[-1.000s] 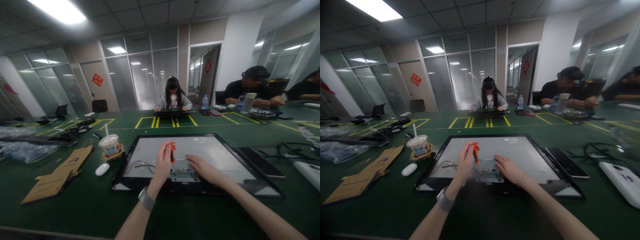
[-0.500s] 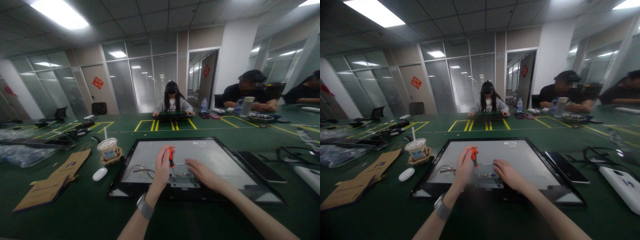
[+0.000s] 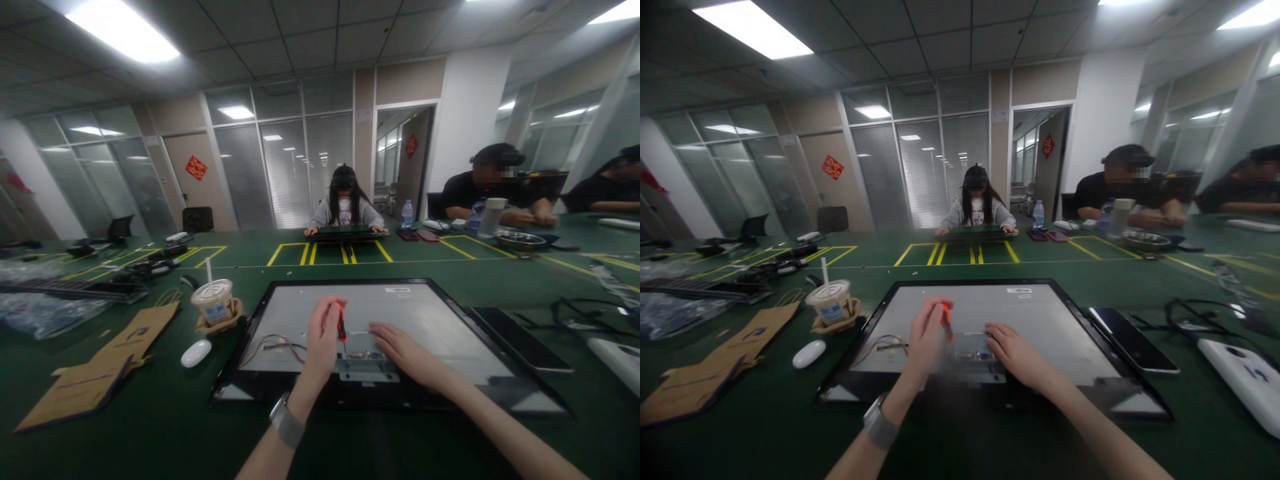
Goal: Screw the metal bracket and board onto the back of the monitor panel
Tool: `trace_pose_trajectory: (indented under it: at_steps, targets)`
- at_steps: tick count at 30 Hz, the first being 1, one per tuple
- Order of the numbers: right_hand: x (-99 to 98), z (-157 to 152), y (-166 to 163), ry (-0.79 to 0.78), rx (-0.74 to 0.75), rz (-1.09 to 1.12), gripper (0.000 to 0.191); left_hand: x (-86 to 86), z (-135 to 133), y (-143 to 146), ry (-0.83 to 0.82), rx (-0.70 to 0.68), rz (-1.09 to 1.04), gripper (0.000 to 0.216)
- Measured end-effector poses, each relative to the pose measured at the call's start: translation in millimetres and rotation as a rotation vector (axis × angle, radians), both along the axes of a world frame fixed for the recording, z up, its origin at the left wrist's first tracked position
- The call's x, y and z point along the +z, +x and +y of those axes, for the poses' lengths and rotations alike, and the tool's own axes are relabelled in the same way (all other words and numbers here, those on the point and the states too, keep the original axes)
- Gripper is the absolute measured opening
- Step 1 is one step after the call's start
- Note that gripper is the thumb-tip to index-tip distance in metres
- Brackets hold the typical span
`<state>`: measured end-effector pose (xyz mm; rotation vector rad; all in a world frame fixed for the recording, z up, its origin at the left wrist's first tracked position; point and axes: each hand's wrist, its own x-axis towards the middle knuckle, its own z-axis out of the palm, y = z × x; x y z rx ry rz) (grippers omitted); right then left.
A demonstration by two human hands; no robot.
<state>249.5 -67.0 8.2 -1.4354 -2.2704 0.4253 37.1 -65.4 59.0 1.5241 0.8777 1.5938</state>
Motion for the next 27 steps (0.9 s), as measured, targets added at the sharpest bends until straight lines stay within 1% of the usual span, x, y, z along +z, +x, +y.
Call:
trace_pose_trajectory:
  at_steps: [3, 5, 7, 10, 11, 14, 16, 20, 24, 27]
  targets:
    - [-2.0, 1.3, 0.6, 0.009, 0.011, 0.005, 0.057, 1.5, -0.7, -0.9, 0.066, 0.057, 0.068, 0.028]
    - [-3.5, 2.5, 0.9, 0.013, 0.013, 0.006, 0.058, 3.1, -1.7, -1.7, 0.081, 0.072, 0.1, 0.027]
    - [-4.5, 3.4, 1.0, 0.016, 0.012, 0.007, 0.059, 5.0, -3.3, -2.0, 0.052, 0.051, 0.09, 0.031]
    - [-4.3, 3.2, 0.6, 0.013, 0.006, 0.006, 0.059, 7.1, -5.8, -1.3, -0.053, -0.033, 0.016, 0.038]
    - [-3.7, 2.7, 0.4, 0.011, 0.004, 0.005, 0.058, 7.3, -6.3, -0.9, -0.065, -0.048, 0.004, 0.038]
    - [-1.7, 0.9, -0.2, 0.004, 0.004, 0.003, 0.058, 6.1, -5.5, 0.1, 0.027, -0.009, 0.032, 0.031]
    - [-0.7, 0.3, -0.4, 0.001, 0.004, 0.0, 0.058, 4.4, -4.0, 0.1, 0.053, 0.008, 0.051, 0.028]
    - [-0.4, 0.8, -0.3, 0.001, 0.006, 0.003, 0.057, 3.8, -3.3, -0.8, 0.05, 0.031, 0.083, 0.029]
    - [-0.9, 1.5, -0.2, -0.005, -0.002, -0.001, 0.058, 6.0, -6.4, -0.2, -0.024, -0.02, 0.019, 0.035]
    - [-1.4, 1.5, 0.1, 0.003, 0.009, -0.004, 0.057, 6.2, -7.6, 0.8, -0.01, -0.003, 0.035, 0.03]
